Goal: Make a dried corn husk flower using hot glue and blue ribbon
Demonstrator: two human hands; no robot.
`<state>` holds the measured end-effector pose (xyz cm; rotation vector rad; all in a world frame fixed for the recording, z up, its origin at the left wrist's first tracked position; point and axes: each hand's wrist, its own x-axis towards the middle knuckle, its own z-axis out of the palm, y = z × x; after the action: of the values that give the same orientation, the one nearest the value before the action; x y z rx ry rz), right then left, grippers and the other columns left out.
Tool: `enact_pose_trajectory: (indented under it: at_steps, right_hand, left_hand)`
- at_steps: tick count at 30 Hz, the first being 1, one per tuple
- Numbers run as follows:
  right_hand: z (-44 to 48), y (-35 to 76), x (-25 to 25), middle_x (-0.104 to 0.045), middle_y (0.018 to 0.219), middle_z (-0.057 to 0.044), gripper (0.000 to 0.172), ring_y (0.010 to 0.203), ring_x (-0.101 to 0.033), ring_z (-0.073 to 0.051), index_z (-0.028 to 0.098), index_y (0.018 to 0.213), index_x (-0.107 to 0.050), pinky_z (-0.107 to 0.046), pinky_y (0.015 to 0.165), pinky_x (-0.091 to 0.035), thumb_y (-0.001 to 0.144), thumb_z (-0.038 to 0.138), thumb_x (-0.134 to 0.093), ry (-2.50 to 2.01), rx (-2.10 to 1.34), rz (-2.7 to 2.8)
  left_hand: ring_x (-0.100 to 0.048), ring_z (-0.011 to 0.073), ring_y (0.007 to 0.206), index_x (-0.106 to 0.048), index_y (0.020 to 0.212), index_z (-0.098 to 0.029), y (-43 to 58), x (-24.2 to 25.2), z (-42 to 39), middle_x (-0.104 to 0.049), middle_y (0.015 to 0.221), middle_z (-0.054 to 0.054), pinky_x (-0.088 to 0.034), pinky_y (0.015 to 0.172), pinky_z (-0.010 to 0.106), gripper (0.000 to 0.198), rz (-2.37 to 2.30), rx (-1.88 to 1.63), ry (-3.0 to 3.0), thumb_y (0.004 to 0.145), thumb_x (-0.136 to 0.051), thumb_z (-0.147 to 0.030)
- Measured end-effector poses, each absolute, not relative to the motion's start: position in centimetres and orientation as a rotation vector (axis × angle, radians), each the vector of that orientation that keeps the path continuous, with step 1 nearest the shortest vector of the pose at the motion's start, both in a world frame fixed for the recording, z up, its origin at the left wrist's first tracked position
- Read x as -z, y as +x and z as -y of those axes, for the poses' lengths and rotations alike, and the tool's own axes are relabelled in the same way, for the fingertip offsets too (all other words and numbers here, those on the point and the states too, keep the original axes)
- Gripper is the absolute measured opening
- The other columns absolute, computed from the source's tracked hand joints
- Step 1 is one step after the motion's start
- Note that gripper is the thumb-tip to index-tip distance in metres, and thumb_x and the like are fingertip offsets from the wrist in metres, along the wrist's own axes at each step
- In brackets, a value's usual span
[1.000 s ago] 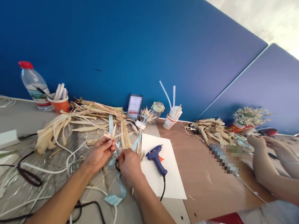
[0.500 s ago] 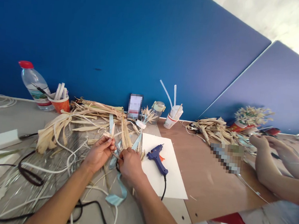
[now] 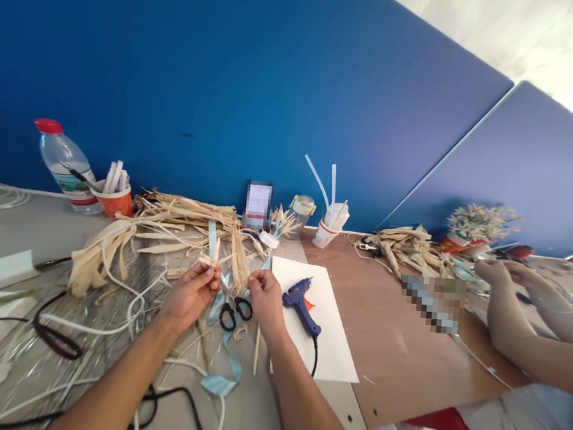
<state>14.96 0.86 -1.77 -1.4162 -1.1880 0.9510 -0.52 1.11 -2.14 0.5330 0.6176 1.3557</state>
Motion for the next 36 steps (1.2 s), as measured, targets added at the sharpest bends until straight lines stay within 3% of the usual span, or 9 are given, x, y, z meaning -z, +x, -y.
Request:
enact_pose_trajectory:
  at_steps: [5,11,15,21,26,32,36]
  right_hand:
    - [0.0,14.2,1.6,-0.057,0.066,0.001,0.007,0.059,-0.053,-0.015,0.020,0.078,-0.053,-0.026,0.058,-0.042,0.076,0.025,-0.048,-1.368,-0.791,1.269]
    - [0.8,13.7,1.8,-0.064,0.078,-0.004,0.010,0.075,-0.060,-0.019,0.020,0.082,-0.057,-0.031,0.071,-0.045,0.080,0.021,-0.047,-1.340,-0.610,1.486]
    - [0.9,13.7,1.4,-0.062,0.075,-0.002,0.010,0.072,-0.057,-0.017,0.019,0.082,-0.058,-0.030,0.071,-0.044,0.075,0.025,-0.055,-1.258,-0.749,1.440]
    - [-0.1,14.7,0.7,-0.055,0.060,0.001,0.031,0.054,-0.048,-0.011,0.017,0.068,-0.061,-0.024,0.056,-0.038,0.076,0.045,-0.052,-1.194,-1.215,1.129]
    - [0.1,14.4,0.9,-0.045,0.047,0.006,0.027,0.045,-0.036,-0.008,0.018,0.055,-0.056,-0.021,0.047,-0.027,0.070,0.039,-0.061,-1.203,-1.374,1.232]
    - [0.2,14.3,1.1,-0.046,0.046,0.007,0.016,0.044,-0.035,-0.007,0.018,0.057,-0.057,-0.020,0.045,-0.026,0.065,0.030,-0.064,-1.157,-1.366,1.129]
    - [-0.2,14.7,1.0,-0.046,0.046,0.008,0.014,0.043,-0.035,-0.007,0.018,0.061,-0.057,-0.020,0.047,-0.027,0.063,0.029,-0.065,-1.088,-1.380,0.936]
  left_hand:
    - [-0.052,0.0070,0.056,-0.063,0.072,-0.015,-0.1,2.3,-0.8,-0.069,0.086,0.005,-0.048,0.062,0.023,0.013,-0.654,-1.281,0.594,0.068,-0.075,-0.014]
    - [-0.055,0.0092,0.059,-0.066,0.070,-0.015,0.0,2.5,-0.9,-0.063,0.066,0.001,-0.047,0.060,0.021,0.011,-0.685,-1.225,0.656,0.067,-0.077,-0.017]
    - [-0.054,0.0082,0.060,-0.070,0.074,-0.014,0.0,2.4,-1.0,-0.066,0.072,0.002,-0.048,0.061,0.020,0.012,-0.743,-1.273,0.676,0.066,-0.077,-0.018]
    - [-0.052,0.0069,0.057,-0.068,0.071,-0.014,0.0,2.2,-0.9,-0.065,0.071,0.002,-0.046,0.060,0.018,0.013,-0.784,-1.282,0.706,0.065,-0.077,-0.020]
    - [-0.054,0.0096,0.058,-0.066,0.068,-0.013,0.4,2.1,-0.7,-0.062,0.061,0.001,-0.045,0.059,0.020,0.018,-0.796,-1.270,0.728,0.060,-0.080,-0.021]
    - [-0.055,0.0098,0.056,-0.067,0.072,-0.013,0.5,1.9,-0.6,-0.061,0.059,0.001,-0.044,0.057,0.020,0.020,-0.793,-1.324,0.702,0.060,-0.080,-0.020]
    - [-0.055,0.0092,0.059,-0.067,0.075,-0.014,0.2,1.8,-0.6,-0.064,0.069,0.002,-0.045,0.061,0.020,0.017,-0.748,-1.345,0.694,0.063,-0.079,-0.018]
